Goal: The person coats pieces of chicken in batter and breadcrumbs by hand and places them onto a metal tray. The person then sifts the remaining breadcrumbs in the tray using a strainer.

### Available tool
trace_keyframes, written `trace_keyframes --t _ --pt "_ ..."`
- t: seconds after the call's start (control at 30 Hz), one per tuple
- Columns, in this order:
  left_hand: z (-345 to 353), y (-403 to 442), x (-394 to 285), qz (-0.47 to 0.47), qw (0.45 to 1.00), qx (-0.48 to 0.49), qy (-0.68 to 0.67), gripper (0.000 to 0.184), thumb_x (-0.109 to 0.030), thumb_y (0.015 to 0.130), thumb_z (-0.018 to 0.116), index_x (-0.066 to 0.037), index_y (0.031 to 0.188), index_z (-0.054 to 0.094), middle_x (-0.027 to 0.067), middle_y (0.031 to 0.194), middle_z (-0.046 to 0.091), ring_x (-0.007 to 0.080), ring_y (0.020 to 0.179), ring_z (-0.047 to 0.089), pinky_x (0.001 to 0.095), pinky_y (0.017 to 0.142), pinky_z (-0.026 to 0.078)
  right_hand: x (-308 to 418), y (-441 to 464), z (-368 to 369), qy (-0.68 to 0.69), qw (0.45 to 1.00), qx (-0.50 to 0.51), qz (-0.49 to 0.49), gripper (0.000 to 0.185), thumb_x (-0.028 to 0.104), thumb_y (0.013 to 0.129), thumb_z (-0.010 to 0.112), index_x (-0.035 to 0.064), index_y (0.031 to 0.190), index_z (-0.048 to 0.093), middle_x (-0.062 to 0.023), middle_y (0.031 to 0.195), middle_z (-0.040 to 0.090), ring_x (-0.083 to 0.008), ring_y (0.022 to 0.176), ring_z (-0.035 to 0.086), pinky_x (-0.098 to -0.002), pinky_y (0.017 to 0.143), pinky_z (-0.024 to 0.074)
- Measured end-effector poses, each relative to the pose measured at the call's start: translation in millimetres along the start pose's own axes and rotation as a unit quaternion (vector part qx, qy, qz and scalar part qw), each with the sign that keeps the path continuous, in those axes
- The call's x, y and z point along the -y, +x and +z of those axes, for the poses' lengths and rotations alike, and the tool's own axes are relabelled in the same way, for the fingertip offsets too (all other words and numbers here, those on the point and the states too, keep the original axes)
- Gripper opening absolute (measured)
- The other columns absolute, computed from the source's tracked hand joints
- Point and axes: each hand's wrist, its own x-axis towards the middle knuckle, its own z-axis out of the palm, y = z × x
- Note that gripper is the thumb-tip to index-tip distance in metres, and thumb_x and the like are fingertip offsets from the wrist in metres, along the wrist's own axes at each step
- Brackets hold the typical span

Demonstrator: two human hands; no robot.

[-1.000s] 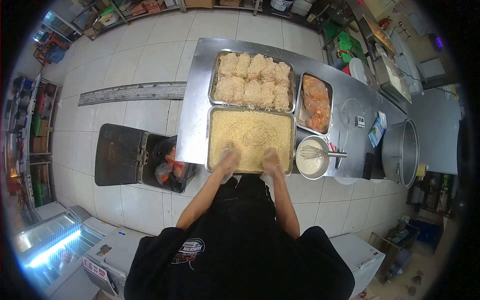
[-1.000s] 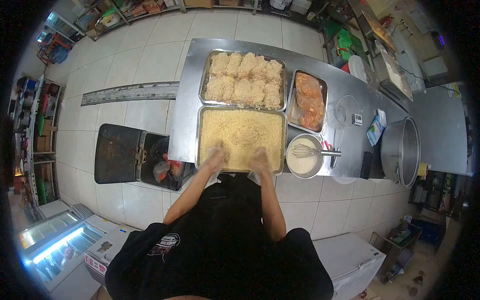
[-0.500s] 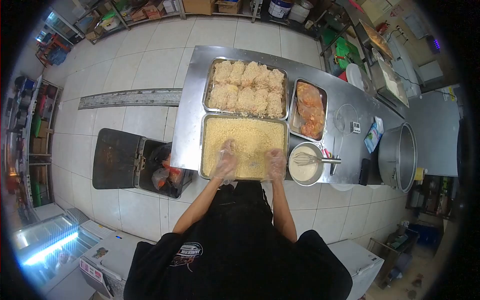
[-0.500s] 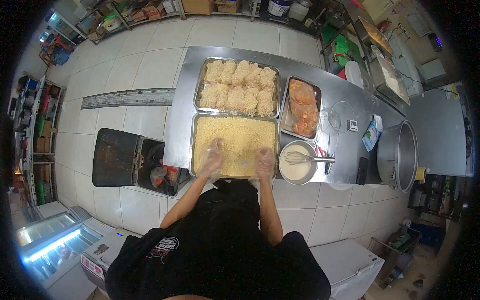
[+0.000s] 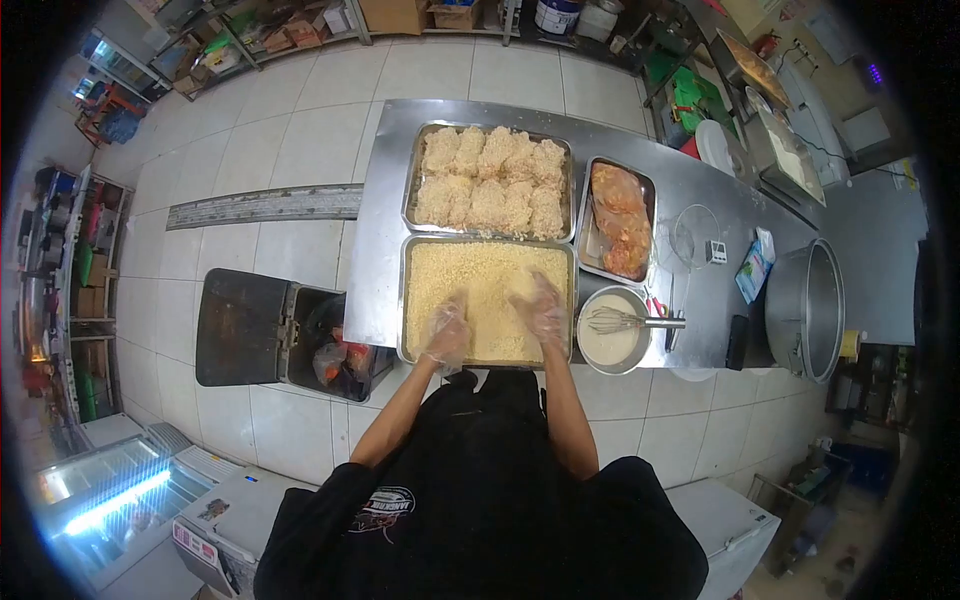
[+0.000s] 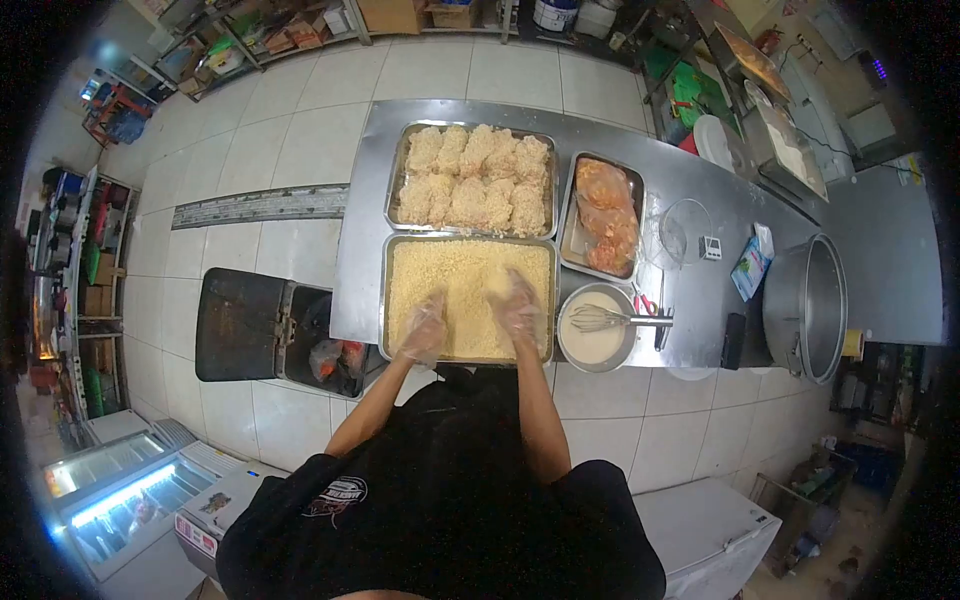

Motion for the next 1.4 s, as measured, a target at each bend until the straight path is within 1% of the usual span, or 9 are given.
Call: trace_keyframes --t 0.17,0.33,0.37,0.43,0.57,0.67,0.87,1.13,1.4 --pt "3.6 -21.4 18.7 -0.048 0.99 -0.028 -0.13 0.068 -0.007 0.078 0.046 0.003 0.141 0.022 0.0189 0.116 0.045 0.0287 0.107 0.044 0.036 0.093 0.032 6.2 -30.4 5.4 -0.15 0.976 -0.053 -0.151 0.054 0.014 0.072 0.07 0.0037 0.121 0.051 -0.0198 0.106 0.062 -0.0277 0.104 0.06 -0.0364 0.085 0.0479" --pt "21.4 -20.6 -0.4 -0.157 0.77 -0.052 -0.616 0.063 0.0 0.075 0.049 -0.004 0.136 0.035 0.0041 0.08 0.053 0.0145 0.073 0.053 0.0291 0.067 0.044 -17.6 -70.0 40.3 0.139 0.954 0.05 0.262 0.037 0.0 0.072 0.062 0.0032 0.107 0.052 -0.0148 0.102 0.058 -0.024 0.101 0.056 -0.0363 0.077 0.0492" --pt "16.6 -25.6 -12.8 -0.156 0.769 -0.052 -0.618 0.063 0.0 0.075 0.049 -0.004 0.136 0.035 0.0041 0.08 0.053 0.0145 0.073 0.053 0.0291 0.067 0.044 -44.7 -74.6 65.3 0.434 0.845 0.008 0.312 0.037 -0.004 0.069 0.064 0.0046 0.102 0.051 -0.0059 0.095 0.053 -0.0182 0.093 0.054 -0.0331 0.071 0.0499" --pt "9.7 -28.5 -25.0 -0.053 0.81 -0.118 -0.572 0.071 -0.005 0.077 0.044 0.0 0.144 0.021 0.0134 0.121 0.047 0.0281 0.114 0.047 0.0333 0.101 0.033 -40.9 -78.3 52.9 0.463 0.847 -0.01 0.262 0.043 -0.005 0.071 0.063 0.0036 0.109 0.045 -0.0066 0.094 0.053 -0.0204 0.088 0.056 -0.0346 0.071 0.0519" --pt "18.9 -27.3 -6.2 -0.075 0.913 -0.131 -0.378 0.066 -0.006 0.079 0.044 0.0 0.141 0.024 0.0147 0.128 0.045 0.0259 0.121 0.042 0.0295 0.103 0.03 -22.1 -84.0 48.2 0.519 0.795 0.07 0.307 0.046 -0.007 0.072 0.067 0.0023 0.111 0.045 -0.0069 0.095 0.054 -0.0188 0.077 0.06 -0.0318 0.072 0.0538" --pt "4.3 -17.2 -20.0 -0.016 0.934 -0.086 -0.346 0.07 -0.008 0.079 0.045 -0.001 0.144 0.019 0.0173 0.142 0.028 0.0268 0.131 0.03 0.0296 0.107 0.025 -27.8 -77.0 56.6 0.325 0.941 -0.089 -0.02 0.036 0.004 0.077 0.071 0.0025 0.106 0.05 -0.0066 0.096 0.056 -0.0161 0.076 0.059 -0.0273 0.07 0.052" --pt "63.6 38.4 19.6 0.249 0.886 -0.288 -0.263 0.065 -0.009 0.086 0.037 0.001 0.146 0.013 0.0255 0.148 0.023 0.0303 0.126 0.039 0.0328 0.107 0.029 -27.4 -40.3 22.3 0.245 0.938 -0.098 0.226 0.044 0.025 0.081 0.07 0.0004 0.115 0.055 -0.0105 0.108 0.06 -0.0175 0.095 0.056 -0.0291 0.081 0.0466" --pt "30.7 3.1 -8.6 0.045 0.997 -0.056 0.029 0.063 -0.011 0.086 0.03 0.013 0.141 0.01 0.0216 0.15 0.019 0.0287 0.14 0.019 0.0319 0.114 0.015 28.5 -12.7 -23.6 0.159 0.983 0.019 0.094 0.053 0.023 0.076 0.074 0.0018 0.12 0.053 -0.0116 0.114 0.058 -0.023 0.108 0.053 -0.0338 0.096 0.0401" --pt "47.6 -9.4 40.4 0.04 0.974 -0.2 -0.098 0.071 -0.014 0.083 0.044 0.002 0.145 0.013 0.0204 0.143 0.032 0.0298 0.133 0.031 0.0341 0.111 0.023 3.2 -33.8 -3.6 -0.115 0.975 -0.011 -0.192 0.044 0.01 0.074 0.066 0.0012 0.115 0.053 -0.0188 0.117 0.056 -0.0325 0.107 0.054 -0.0375 0.1 0.0388"
